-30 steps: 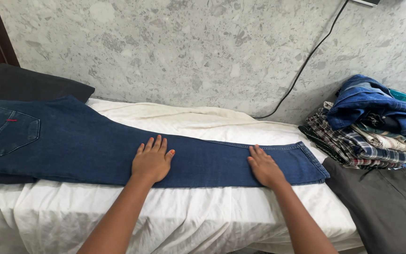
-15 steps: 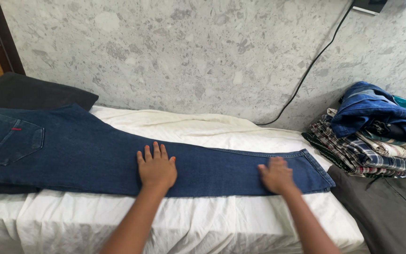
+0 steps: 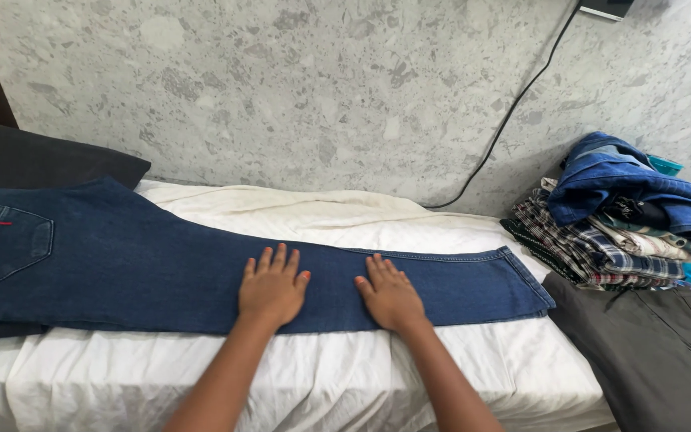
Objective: Fold a pair of blue jeans on a bed.
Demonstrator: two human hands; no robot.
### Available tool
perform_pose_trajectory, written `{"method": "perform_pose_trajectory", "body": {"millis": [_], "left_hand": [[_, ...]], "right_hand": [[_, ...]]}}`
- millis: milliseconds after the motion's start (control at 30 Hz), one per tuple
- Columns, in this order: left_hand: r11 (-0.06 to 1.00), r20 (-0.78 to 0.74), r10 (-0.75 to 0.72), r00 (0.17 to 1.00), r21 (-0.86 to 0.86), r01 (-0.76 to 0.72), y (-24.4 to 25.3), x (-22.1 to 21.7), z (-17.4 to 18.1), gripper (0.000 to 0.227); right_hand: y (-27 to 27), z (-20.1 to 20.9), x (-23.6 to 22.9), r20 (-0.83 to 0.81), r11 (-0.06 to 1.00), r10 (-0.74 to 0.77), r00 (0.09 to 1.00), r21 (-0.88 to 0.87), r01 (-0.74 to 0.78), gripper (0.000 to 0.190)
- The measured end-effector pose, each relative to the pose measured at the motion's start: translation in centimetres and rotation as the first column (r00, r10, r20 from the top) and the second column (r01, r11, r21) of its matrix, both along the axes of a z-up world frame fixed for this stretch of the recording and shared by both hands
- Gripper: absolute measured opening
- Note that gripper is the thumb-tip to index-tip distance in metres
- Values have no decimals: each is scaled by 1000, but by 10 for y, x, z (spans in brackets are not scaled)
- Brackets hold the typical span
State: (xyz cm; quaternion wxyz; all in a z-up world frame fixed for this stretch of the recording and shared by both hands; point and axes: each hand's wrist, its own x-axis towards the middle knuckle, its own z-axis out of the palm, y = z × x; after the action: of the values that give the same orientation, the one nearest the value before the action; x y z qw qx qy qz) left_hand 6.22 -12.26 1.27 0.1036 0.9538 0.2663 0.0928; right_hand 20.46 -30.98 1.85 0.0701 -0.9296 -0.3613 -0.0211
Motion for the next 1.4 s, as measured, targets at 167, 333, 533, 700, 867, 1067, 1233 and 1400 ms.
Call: {"method": "perform_pose_trajectory", "body": {"millis": [167, 333, 533, 700, 867, 1067, 1233, 1400], "left_hand": [[998, -27, 67, 997, 7, -67, 23, -22, 3, 63], [993, -59, 115, 992, -9, -116, 37, -32, 2, 63], [985, -77, 171, 982, 22, -170, 42, -43, 1, 63], [927, -202, 369, 907, 16, -374, 30, -52, 20, 71], [935, -118, 354, 928, 77, -347, 22, -38, 13, 72], [998, 12, -40, 999, 39, 39, -18, 9, 5, 64], [994, -43, -108, 993, -21, 107, -24, 13, 2, 61], [1000, -20, -29, 999, -11, 29, -5, 0, 3, 62]], "right_hand": [[-51, -7, 59, 7, 995, -94, 996, -20, 94, 72], [-105, -19, 116, 35, 972, -224, 974, -60, 226, 68], [-141, -13, 143, 63, 927, -365, 929, -73, 369, 71], [-158, -7, 157, 174, 835, -504, 846, -152, 529, 85], [-113, -8, 146, 105, 883, -462, 881, -31, 467, 76], [1, -13, 49, -162, 994, -66, 985, 73, 79, 75], [26, -19, 11, -59, 998, -23, 998, -53, 20, 66], [11, -14, 30, -22, 995, -93, 995, 21, 93, 65]]}}
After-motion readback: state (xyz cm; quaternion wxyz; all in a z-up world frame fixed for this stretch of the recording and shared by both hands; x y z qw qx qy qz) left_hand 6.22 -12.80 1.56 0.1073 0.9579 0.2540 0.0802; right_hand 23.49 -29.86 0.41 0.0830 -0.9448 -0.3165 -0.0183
